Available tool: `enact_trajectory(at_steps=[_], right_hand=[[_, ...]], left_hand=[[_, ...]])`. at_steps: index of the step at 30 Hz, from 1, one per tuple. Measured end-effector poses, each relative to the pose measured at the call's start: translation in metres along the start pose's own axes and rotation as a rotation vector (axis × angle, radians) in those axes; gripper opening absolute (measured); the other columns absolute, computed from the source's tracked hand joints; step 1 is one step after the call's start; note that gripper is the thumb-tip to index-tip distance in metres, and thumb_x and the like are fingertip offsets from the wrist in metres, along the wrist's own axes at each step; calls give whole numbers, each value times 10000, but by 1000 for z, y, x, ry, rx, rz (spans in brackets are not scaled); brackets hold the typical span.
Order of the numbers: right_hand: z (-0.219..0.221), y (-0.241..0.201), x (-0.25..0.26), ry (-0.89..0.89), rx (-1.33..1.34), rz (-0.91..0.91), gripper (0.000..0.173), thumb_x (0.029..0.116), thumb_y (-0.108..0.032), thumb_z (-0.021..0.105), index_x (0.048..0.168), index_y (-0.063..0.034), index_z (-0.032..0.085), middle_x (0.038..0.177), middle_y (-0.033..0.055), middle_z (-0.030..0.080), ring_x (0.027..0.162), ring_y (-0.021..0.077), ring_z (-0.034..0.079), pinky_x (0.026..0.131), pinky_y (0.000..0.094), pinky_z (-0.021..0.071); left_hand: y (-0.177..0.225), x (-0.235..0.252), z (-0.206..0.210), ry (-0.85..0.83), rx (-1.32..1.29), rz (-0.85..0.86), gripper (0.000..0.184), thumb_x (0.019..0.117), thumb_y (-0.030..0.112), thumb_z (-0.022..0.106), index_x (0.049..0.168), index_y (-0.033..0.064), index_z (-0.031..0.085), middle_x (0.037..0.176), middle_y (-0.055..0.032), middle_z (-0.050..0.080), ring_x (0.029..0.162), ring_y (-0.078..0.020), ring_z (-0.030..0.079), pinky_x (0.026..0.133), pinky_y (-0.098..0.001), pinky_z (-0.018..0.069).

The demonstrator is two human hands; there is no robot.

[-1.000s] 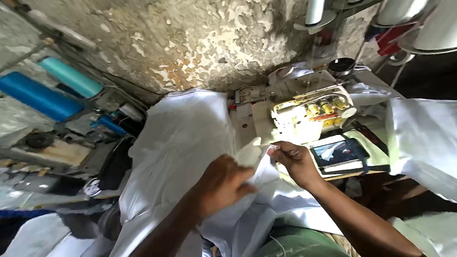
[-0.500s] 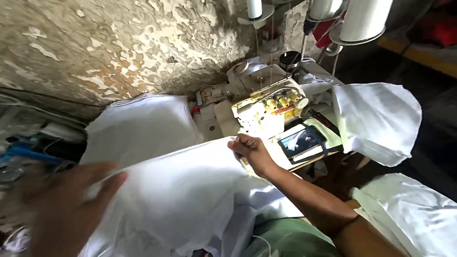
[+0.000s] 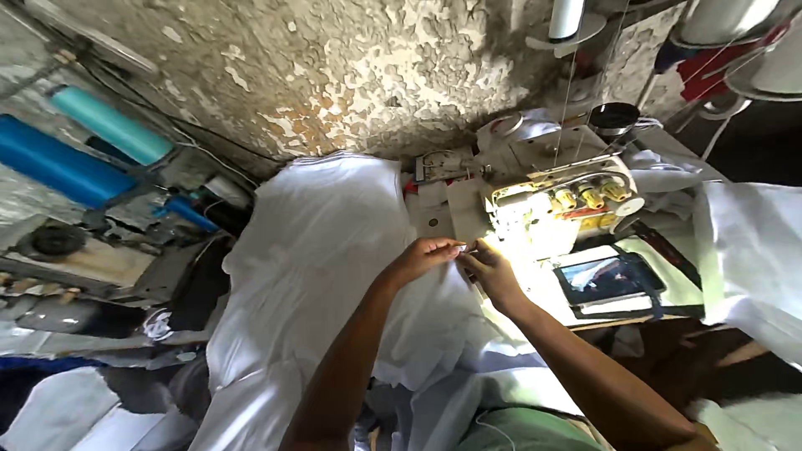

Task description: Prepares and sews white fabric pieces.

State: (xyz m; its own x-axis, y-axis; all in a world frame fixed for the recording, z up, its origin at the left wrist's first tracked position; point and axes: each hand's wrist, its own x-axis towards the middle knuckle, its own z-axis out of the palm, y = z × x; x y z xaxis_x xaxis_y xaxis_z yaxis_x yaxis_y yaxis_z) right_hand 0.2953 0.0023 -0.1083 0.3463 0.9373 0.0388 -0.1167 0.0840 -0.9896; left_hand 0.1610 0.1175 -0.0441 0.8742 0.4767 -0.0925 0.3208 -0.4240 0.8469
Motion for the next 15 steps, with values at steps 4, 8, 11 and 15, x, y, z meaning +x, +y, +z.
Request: enact_trajectory(at_steps=[4, 8, 11, 15], right_hand=[[-2, -7, -5, -22, 110, 81, 39, 1047, -55, 535, 1073, -27, 543, 757, 20, 628, 612, 51, 586, 599, 224, 510], [-6, 8, -20, -31, -66, -136, 179, 1003, -45, 579, 1170, -16, 522, 998, 63, 647, 741, 82, 634, 687, 275, 559], [-10, 28, -56, -3, -336, -227, 322, 956, -160, 681, 1167, 61, 580, 995, 155, 673, 770, 163, 666, 703, 330, 572], [-18, 48, -91, 40, -521, -312, 309, 947, -191, 676, 1141, 50, 666, 989, 162, 715, 768, 194, 685, 695, 318, 570]], left_hand=[[-6, -1, 3, 122, 108, 95, 137, 968, 46, 651, 1009, -64, 721, 934, -89, 718, 875, -47, 652, 860, -224, 526], [1, -12, 12, 318, 263, 224, 136, 950, 55, 672, 933, -65, 733, 847, -121, 674, 804, -109, 635, 779, -235, 520], [9, -26, 17, 440, 198, 273, 140, 967, 73, 650, 921, -46, 708, 840, -54, 633, 762, -6, 583, 715, -128, 485], [22, -43, 19, 534, 152, 258, 123, 965, 78, 654, 925, -29, 699, 822, -5, 603, 728, 33, 531, 663, -99, 435]])
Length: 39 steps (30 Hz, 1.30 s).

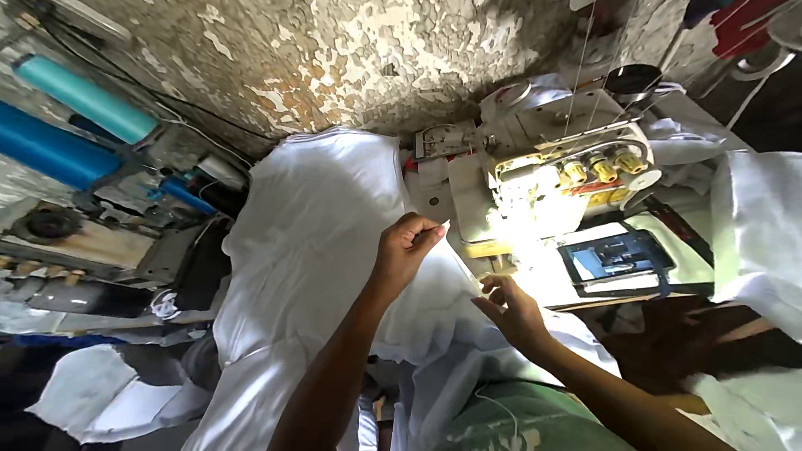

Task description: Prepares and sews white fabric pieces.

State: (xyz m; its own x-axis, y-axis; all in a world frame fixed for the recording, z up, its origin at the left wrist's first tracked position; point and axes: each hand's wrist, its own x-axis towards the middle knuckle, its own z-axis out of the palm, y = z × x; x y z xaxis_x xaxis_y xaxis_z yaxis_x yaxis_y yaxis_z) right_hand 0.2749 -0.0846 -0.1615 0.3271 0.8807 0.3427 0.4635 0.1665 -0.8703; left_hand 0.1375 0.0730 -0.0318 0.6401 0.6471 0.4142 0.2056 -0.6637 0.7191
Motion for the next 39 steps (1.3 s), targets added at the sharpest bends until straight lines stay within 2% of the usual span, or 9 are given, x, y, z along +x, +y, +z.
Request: enact_trajectory(at_steps=[3, 7, 12, 18, 23, 27, 32, 36, 39], right_hand=[[0, 10, -11, 47, -110, -60, 252, 963, -197, 655, 1088, 12, 720, 933, 130, 734, 823, 233, 714, 751, 368, 588], [4, 5, -10, 52, -331, -131, 254, 899, -219, 712, 1045, -13, 737, 956, 157, 740, 816, 341, 717, 685, 491, 569], [15, 7, -9, 170, -410, -171, 131, 901, -93, 636, 919, -10, 736, 859, 147, 728, 727, 314, 712, 611, 439, 571], [3, -11, -18, 2, -62, 140, 240, 975, -22, 534, 1111, 59, 714, 977, 200, 716, 899, 322, 705, 822, 448, 572], [18, 5, -25, 198, -156, -100, 245, 934, -234, 674, 986, 2, 718, 827, 123, 708, 700, 236, 694, 594, 381, 562], [13, 9, -22, 201, -73, -154, 231, 954, -225, 684, 919, 2, 712, 769, 94, 676, 651, 158, 652, 578, 301, 539], [2, 6, -27, 126, 66, -95, 190, 952, -188, 686, 934, -5, 730, 903, 95, 718, 798, 144, 693, 688, 319, 570], [-7, 9, -23, 37, 217, 27, 144, 943, -153, 706, 993, -20, 727, 1158, 95, 671, 927, 65, 649, 775, 221, 555], [-16, 6, -15, -93, 359, 159, 140, 903, -146, 753, 910, -18, 694, 1263, 71, 634, 755, -47, 537, 629, 116, 449]], left_hand=[[4, -4, 0, 24, 78, 28, 142, 970, 115, 654, 939, -7, 720, 843, -7, 623, 754, 23, 551, 691, -113, 450], [3, -5, 6, 37, 144, 97, 154, 972, 138, 658, 953, 9, 740, 868, -20, 648, 768, 6, 568, 699, -131, 460], [1, -5, 6, 27, 209, 138, 172, 982, 161, 655, 963, 16, 745, 890, -35, 657, 781, 0, 580, 714, -135, 469], [-5, -4, 4, 0, 223, 133, 219, 999, 183, 633, 996, -14, 729, 918, -57, 647, 797, 3, 568, 728, -126, 458], [-7, -2, 7, 20, 252, 130, 242, 1000, 196, 630, 988, -25, 730, 911, -79, 646, 815, -18, 563, 744, -144, 443], [-4, -5, 3, 23, 255, 146, 241, 1002, 191, 627, 983, -25, 731, 917, -85, 650, 846, -19, 581, 772, -140, 454], [2, -11, -3, 22, 227, 167, 229, 994, 164, 635, 969, -46, 723, 906, -85, 643, 801, -2, 551, 727, -120, 435], [10, -19, -6, 41, 167, 191, 193, 984, 132, 647, 950, -43, 724, 901, -61, 635, 805, 24, 550, 726, -90, 438], [15, -27, -10, 45, 121, 224, 170, 976, 109, 653, 943, -46, 715, 899, -49, 632, 813, 33, 557, 741, -86, 452]])
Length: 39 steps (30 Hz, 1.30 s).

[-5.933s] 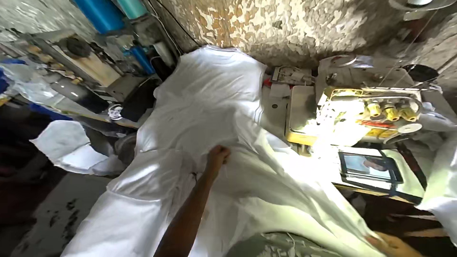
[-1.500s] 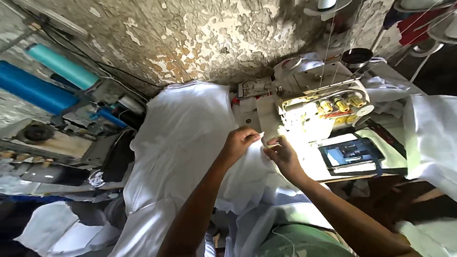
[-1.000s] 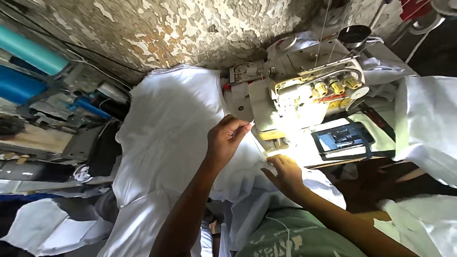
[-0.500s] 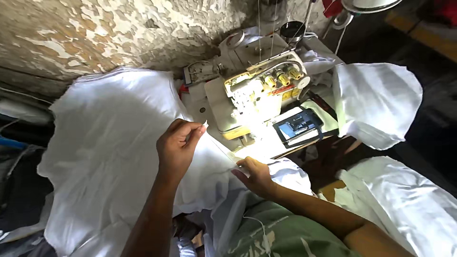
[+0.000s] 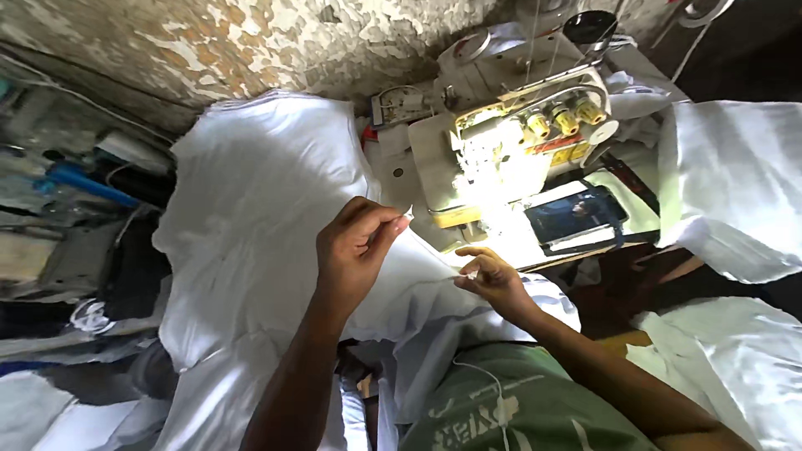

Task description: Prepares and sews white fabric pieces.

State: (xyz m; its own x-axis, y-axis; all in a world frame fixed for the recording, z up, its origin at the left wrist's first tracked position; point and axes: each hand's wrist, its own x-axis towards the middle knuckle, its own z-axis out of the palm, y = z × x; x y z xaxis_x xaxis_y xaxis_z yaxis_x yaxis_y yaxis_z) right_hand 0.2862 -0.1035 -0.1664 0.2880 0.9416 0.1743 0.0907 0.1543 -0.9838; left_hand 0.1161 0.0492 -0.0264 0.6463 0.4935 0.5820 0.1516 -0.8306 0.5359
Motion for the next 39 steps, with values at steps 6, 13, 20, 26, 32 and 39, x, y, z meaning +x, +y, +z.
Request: enact_trajectory(at_steps=[6, 13, 20, 26, 32, 39], right_hand=[[-3, -14, 3, -125, 163, 130, 98, 857, -74, 778, 873, -46, 686, 1047, -21, 689, 687, -75, 518, 616, 98, 438], [-5, -32, 0, -189, 202, 112, 100, 846, -50, 775, 852, -91, 684, 810, -107, 656, 604, -93, 480, 567, 87, 412], [-8, -46, -15, -198, 215, 72, 126, 825, -47, 799, 815, -128, 703, 805, -142, 669, 708, -92, 577, 659, 98, 495], [-11, -56, -22, -194, 223, 107, 165, 832, -57, 792, 817, -156, 662, 765, -153, 646, 675, -94, 561, 636, 94, 483], [-11, -55, -23, -217, 253, 168, 126, 852, -52, 770, 935, -115, 700, 773, -121, 658, 673, -63, 576, 641, 112, 494], [-9, -56, -21, -250, 270, 239, 80, 902, -78, 726, 979, -57, 726, 827, -94, 674, 731, -46, 601, 695, 139, 519]], left_hand=[[21, -17, -13, -15, 21, 21, 149, 994, 117, 641, 948, -11, 702, 916, -20, 607, 817, 35, 565, 728, -75, 463], [41, -43, -31, 61, 47, 30, 167, 1012, 199, 632, 960, 53, 695, 928, 37, 605, 861, 66, 570, 764, -64, 472], [52, -84, -37, 232, 53, -26, 131, 1029, 281, 613, 1003, 175, 684, 972, 152, 600, 895, 115, 566, 768, -52, 470], [64, -113, -30, 354, 4, -107, 112, 1021, 301, 619, 1048, 268, 722, 1021, 230, 633, 962, 124, 589, 814, -61, 485], [76, -129, -22, 418, 11, -129, 116, 1019, 292, 623, 1047, 255, 729, 1027, 226, 651, 969, 115, 601, 826, -66, 487], [86, -136, -19, 403, 26, -148, 125, 1031, 291, 596, 1069, 264, 712, 1098, 242, 631, 1038, 131, 578, 873, -58, 469]])
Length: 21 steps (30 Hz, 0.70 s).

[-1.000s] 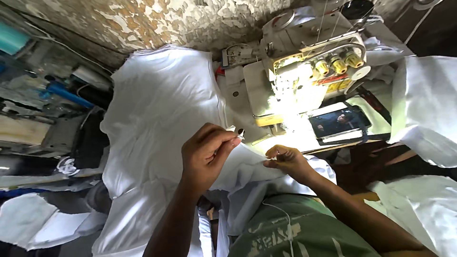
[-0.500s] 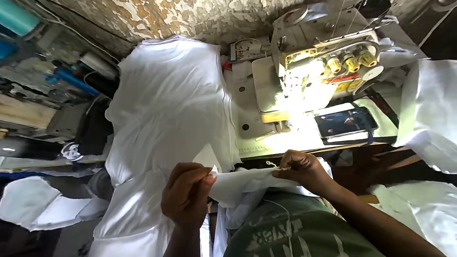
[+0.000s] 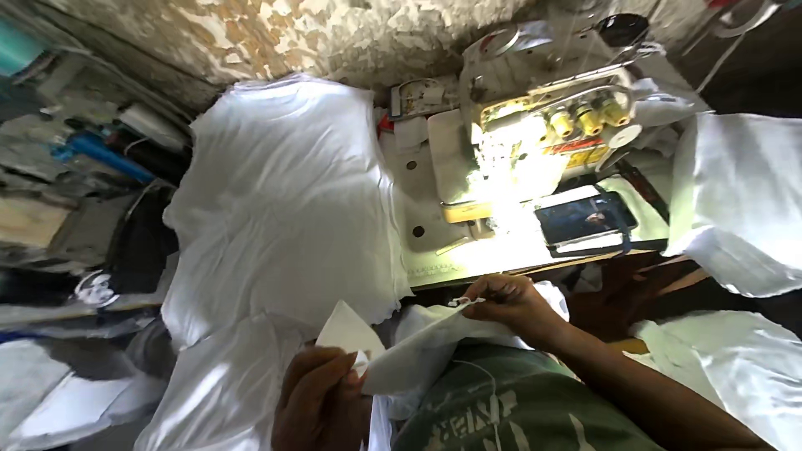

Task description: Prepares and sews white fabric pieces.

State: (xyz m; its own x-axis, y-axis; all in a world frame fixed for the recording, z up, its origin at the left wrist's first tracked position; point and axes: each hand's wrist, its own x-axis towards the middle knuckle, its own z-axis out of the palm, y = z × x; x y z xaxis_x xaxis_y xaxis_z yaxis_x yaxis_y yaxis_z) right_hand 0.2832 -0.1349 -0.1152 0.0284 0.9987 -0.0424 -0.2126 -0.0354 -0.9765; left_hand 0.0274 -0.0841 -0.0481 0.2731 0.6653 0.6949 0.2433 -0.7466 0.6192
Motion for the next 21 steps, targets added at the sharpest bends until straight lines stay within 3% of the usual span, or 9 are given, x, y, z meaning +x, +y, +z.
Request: enact_trajectory(at_steps=[9, 13, 16, 19, 21], right_hand=[[-1, -2, 6, 22, 204, 145, 43, 890, -3, 723, 908, -40, 711, 797, -75, 689, 732, -25, 634, 705, 163, 539], [-2, 0, 9, 55, 204, 141, 46, 888, 14, 716, 897, -31, 717, 799, -69, 692, 737, -23, 633, 716, 170, 540], [1, 3, 9, 54, 127, -39, 31, 887, 7, 713, 915, 8, 727, 821, -65, 675, 739, -60, 597, 708, 129, 510], [3, 3, 8, 97, 41, -257, 79, 890, -14, 713, 943, 32, 749, 849, -40, 655, 772, -74, 562, 716, 97, 477], [1, 2, 9, 209, -111, -350, 99, 898, -73, 735, 943, 4, 777, 835, -21, 677, 777, -63, 568, 723, 104, 480]], left_hand=[[-11, -4, 9, 45, -35, -37, 128, 1030, 244, 591, 1040, 269, 716, 1087, 254, 632, 1040, 123, 577, 877, -72, 466], [-26, -1, 18, 126, -114, -280, 188, 1016, 117, 579, 1001, 259, 701, 999, 258, 666, 954, 103, 625, 835, -118, 523], [-36, 11, 25, 197, -182, -469, 226, 1024, 21, 498, 978, 201, 627, 888, 224, 672, 833, 81, 649, 766, -140, 552], [-35, 34, 19, 102, -40, -250, 157, 1022, 68, 540, 989, 178, 648, 952, 234, 659, 920, 113, 621, 826, -121, 523], [-35, 54, 17, 24, 93, 13, 129, 1041, 157, 557, 987, 116, 667, 1020, 153, 639, 1021, 99, 571, 896, -115, 468]])
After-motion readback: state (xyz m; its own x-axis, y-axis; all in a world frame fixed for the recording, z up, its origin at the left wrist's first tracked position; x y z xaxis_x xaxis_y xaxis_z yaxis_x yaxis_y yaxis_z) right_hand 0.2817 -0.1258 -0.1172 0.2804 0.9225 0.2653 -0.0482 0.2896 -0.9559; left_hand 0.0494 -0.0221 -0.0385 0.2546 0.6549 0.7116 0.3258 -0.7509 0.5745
